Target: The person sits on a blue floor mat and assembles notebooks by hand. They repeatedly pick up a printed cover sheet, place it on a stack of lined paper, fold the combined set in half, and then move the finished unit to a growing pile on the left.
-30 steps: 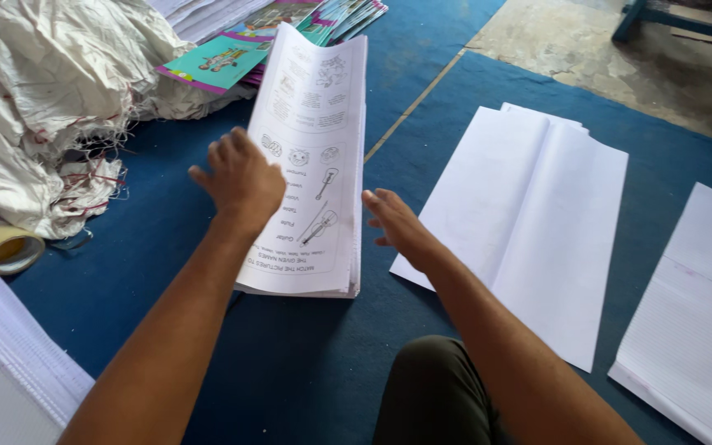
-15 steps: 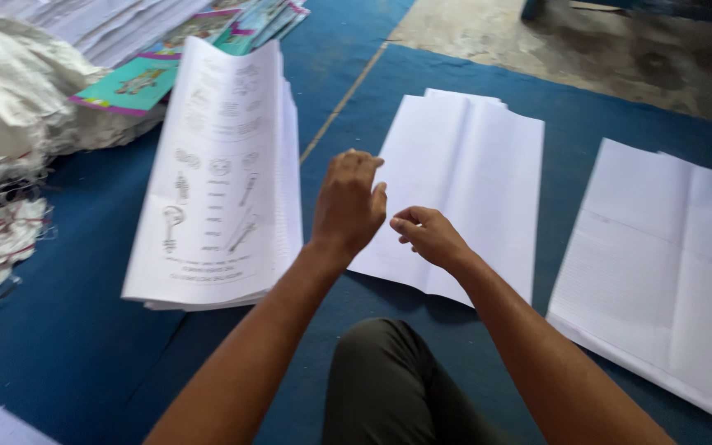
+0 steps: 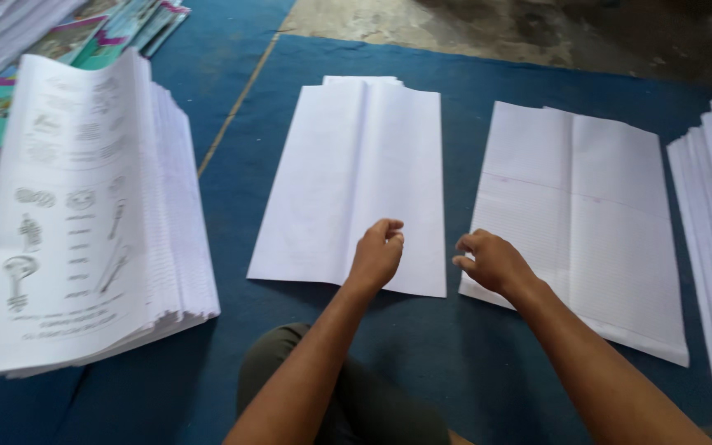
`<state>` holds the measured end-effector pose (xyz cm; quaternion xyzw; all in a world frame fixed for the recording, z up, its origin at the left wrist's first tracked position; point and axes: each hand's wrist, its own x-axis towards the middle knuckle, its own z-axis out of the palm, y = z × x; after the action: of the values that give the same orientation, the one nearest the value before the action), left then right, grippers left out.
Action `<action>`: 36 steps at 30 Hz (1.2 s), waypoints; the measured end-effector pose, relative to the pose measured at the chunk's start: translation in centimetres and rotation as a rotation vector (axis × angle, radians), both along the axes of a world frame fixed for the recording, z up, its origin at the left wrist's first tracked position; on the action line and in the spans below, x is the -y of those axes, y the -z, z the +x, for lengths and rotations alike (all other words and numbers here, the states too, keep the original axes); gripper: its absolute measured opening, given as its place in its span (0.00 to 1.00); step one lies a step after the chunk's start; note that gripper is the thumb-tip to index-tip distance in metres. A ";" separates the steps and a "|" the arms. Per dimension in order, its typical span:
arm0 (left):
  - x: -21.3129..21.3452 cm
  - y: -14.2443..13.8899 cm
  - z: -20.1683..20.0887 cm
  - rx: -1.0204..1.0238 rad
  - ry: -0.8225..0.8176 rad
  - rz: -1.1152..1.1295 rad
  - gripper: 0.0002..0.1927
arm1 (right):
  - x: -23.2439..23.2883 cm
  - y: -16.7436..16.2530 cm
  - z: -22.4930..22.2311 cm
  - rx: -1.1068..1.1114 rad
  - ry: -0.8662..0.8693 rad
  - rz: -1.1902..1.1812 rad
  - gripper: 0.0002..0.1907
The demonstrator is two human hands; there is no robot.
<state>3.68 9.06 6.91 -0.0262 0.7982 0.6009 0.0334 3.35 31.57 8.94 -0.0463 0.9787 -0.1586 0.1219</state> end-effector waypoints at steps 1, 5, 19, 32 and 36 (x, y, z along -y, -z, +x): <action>-1.0 0.8 0.1 0.087 0.021 0.043 0.20 | -1.0 0.4 0.5 -0.012 -0.004 0.021 0.16; -4.4 2.8 0.0 0.394 0.139 0.181 0.23 | -3.5 1.8 1.9 0.017 0.013 0.078 0.17; -8.2 4.7 2.6 0.541 0.207 0.205 0.25 | -3.6 3.2 5.1 -0.055 -0.040 0.051 0.19; -7.9 4.4 2.8 0.630 0.143 0.406 0.26 | -3.3 2.9 5.4 -0.042 -0.030 0.024 0.22; -8.0 4.4 3.0 0.628 0.143 0.361 0.26 | -2.7 2.7 5.7 -0.024 -0.008 0.100 0.19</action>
<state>6.63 17.08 2.47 -0.1471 0.6299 0.6909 0.3228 9.04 34.27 6.28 -0.0462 0.9866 -0.1086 0.1129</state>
